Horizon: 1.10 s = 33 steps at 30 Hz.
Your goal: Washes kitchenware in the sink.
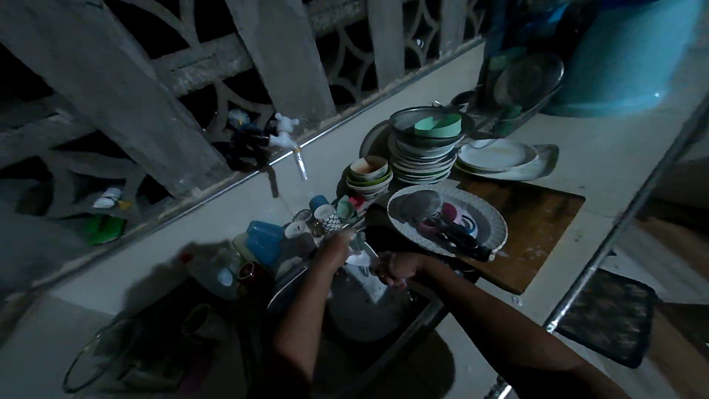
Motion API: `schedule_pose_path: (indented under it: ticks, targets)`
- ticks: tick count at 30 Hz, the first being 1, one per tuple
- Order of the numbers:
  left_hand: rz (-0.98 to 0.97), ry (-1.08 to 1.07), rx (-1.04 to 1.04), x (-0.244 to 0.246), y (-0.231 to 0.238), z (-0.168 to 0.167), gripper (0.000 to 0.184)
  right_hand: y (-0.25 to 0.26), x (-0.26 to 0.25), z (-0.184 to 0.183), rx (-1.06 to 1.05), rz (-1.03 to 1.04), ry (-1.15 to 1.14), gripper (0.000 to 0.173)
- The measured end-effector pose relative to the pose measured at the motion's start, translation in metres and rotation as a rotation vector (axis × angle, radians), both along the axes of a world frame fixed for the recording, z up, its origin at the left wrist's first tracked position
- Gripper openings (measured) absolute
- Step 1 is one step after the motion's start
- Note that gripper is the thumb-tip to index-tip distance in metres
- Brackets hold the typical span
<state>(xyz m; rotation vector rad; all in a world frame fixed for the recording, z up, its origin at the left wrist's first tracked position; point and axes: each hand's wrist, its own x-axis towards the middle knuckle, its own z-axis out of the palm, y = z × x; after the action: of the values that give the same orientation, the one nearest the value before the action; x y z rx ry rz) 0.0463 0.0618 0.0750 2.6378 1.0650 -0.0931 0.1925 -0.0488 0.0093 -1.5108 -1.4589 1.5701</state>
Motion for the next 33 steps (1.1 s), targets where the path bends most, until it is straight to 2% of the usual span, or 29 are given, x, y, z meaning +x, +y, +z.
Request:
schedule_pose_path:
  ticks: [1,3,6,9,11,12,14,16,18,20,23,25,27,29,33]
  targets:
    - [0.020,0.021,0.035,0.000,-0.001,0.005,0.044,-0.001,-0.002,0.001,0.030,-0.043,0.003,0.014]
    - [0.115,-0.073,0.063,-0.002,0.000,0.007,0.041,-0.004,-0.007,0.008,0.089,-0.139,0.001,0.021]
    - [0.350,-0.364,0.083,-0.004,0.004,-0.004,0.045,-0.004,-0.017,0.013,0.151,-0.252,-0.007,0.026]
    - [0.591,-0.713,0.040,0.004,-0.002,-0.035,0.048,-0.002,-0.030,0.006,0.179,-0.323,0.029,0.024]
    - [0.726,-0.993,-0.085,0.014,-0.005,-0.059,0.050,0.000,-0.041,0.000,0.184,-0.360,0.050,0.025]
    - [0.796,-1.098,-0.231,0.018,-0.010,-0.065,0.056,0.000,-0.045,-0.002,0.178,-0.376,0.061,0.026]
    - [0.899,-1.180,-0.500,0.023,-0.025,-0.067,0.064,0.002,-0.051,-0.006,0.175,-0.406,0.081,0.028]
    - [0.893,-1.113,-0.632,0.021,-0.038,-0.063,0.057,0.003,-0.047,-0.010,0.169,-0.419,0.105,0.029]
    - [0.805,-0.933,-0.664,0.014,-0.039,-0.063,0.053,0.001,-0.036,-0.014,0.116,-0.404,0.083,0.031]
    - [0.700,-0.826,-0.745,0.004,-0.036,-0.058,0.067,-0.001,-0.023,-0.014,0.038,-0.375,0.011,0.034]
    - [0.541,-0.920,-0.784,-0.006,-0.025,-0.052,0.104,-0.005,-0.010,-0.009,0.037,-0.317,-0.072,0.034]
    - [0.427,-0.830,-0.654,-0.008,-0.014,-0.052,0.112,-0.006,-0.002,-0.004,0.100,-0.260,-0.115,0.031]
    - [0.296,-0.598,-0.438,-0.011,-0.005,-0.047,0.113,-0.008,0.005,0.003,0.135,-0.174,-0.169,0.029]
    - [0.149,-0.386,-0.283,-0.013,-0.002,-0.031,0.106,-0.010,0.010,0.010,0.160,-0.100,-0.215,0.026]
    - [0.075,-0.226,-0.079,-0.007,-0.004,-0.007,0.054,-0.012,0.014,0.017,0.220,-0.092,-0.191,0.020]
